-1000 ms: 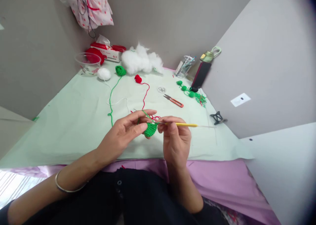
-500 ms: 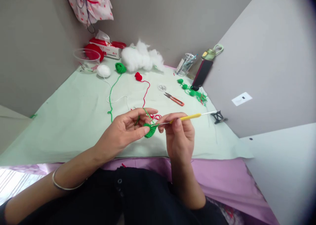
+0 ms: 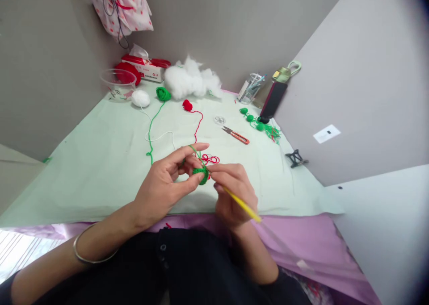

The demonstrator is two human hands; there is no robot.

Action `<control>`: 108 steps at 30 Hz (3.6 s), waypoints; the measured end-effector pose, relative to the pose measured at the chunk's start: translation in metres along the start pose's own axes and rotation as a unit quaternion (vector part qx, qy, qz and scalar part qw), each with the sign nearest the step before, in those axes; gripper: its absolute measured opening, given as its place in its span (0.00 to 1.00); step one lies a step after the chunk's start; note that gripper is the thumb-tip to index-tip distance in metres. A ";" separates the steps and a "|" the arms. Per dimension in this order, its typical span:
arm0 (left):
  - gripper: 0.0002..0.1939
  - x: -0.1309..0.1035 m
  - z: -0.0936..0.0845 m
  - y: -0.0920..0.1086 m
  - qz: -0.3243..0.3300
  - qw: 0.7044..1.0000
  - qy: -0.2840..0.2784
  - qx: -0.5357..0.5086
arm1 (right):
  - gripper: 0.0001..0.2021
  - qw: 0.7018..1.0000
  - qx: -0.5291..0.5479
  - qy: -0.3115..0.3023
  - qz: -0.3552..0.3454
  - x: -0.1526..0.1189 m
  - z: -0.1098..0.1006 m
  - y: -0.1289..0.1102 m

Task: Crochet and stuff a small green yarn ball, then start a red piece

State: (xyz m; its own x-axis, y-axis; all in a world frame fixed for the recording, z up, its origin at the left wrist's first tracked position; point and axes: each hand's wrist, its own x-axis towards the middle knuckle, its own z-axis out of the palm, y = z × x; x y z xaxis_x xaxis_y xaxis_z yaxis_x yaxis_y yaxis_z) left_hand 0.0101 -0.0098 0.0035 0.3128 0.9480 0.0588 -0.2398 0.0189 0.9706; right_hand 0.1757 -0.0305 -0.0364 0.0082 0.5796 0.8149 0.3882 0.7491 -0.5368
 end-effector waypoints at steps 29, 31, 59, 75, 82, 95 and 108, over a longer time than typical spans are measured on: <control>0.15 0.013 -0.006 -0.003 -0.111 0.977 -0.075 -0.167 | 0.08 0.944 0.221 0.119 0.215 0.018 0.008 -0.008; 0.18 0.011 -0.005 -0.004 -0.074 0.987 -0.084 -0.115 | 0.07 0.944 0.221 0.092 0.225 0.018 0.009 -0.008; 0.19 0.004 -0.008 0.002 0.033 0.991 -0.038 0.126 | 0.10 0.999 0.044 -0.031 -0.004 0.013 -0.008 -0.007; 0.24 0.005 -0.005 0.001 0.035 0.991 -0.029 0.123 | 0.11 0.997 0.006 0.015 -0.071 0.006 0.004 0.004; 0.29 0.006 -0.002 -0.007 -0.094 0.987 -0.064 -0.110 | 0.14 0.968 -0.188 0.048 -0.162 -0.004 0.005 0.000; 0.27 0.007 -0.008 -0.001 -0.050 0.996 -0.058 -0.035 | 0.08 0.943 0.247 0.084 0.209 0.011 -0.001 -0.005; 0.18 0.005 -0.006 -0.005 -0.039 0.993 -0.093 -0.057 | 0.08 0.965 0.187 0.049 0.178 0.011 0.004 -0.006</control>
State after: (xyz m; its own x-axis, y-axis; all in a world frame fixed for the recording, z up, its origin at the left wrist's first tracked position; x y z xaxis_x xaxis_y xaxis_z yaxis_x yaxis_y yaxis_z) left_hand 0.0074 -0.0035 -0.0021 0.4965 0.8673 0.0363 -0.3065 0.1361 0.9421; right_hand 0.1696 -0.0272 -0.0255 0.1735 0.8024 0.5710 -0.0150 0.5818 -0.8132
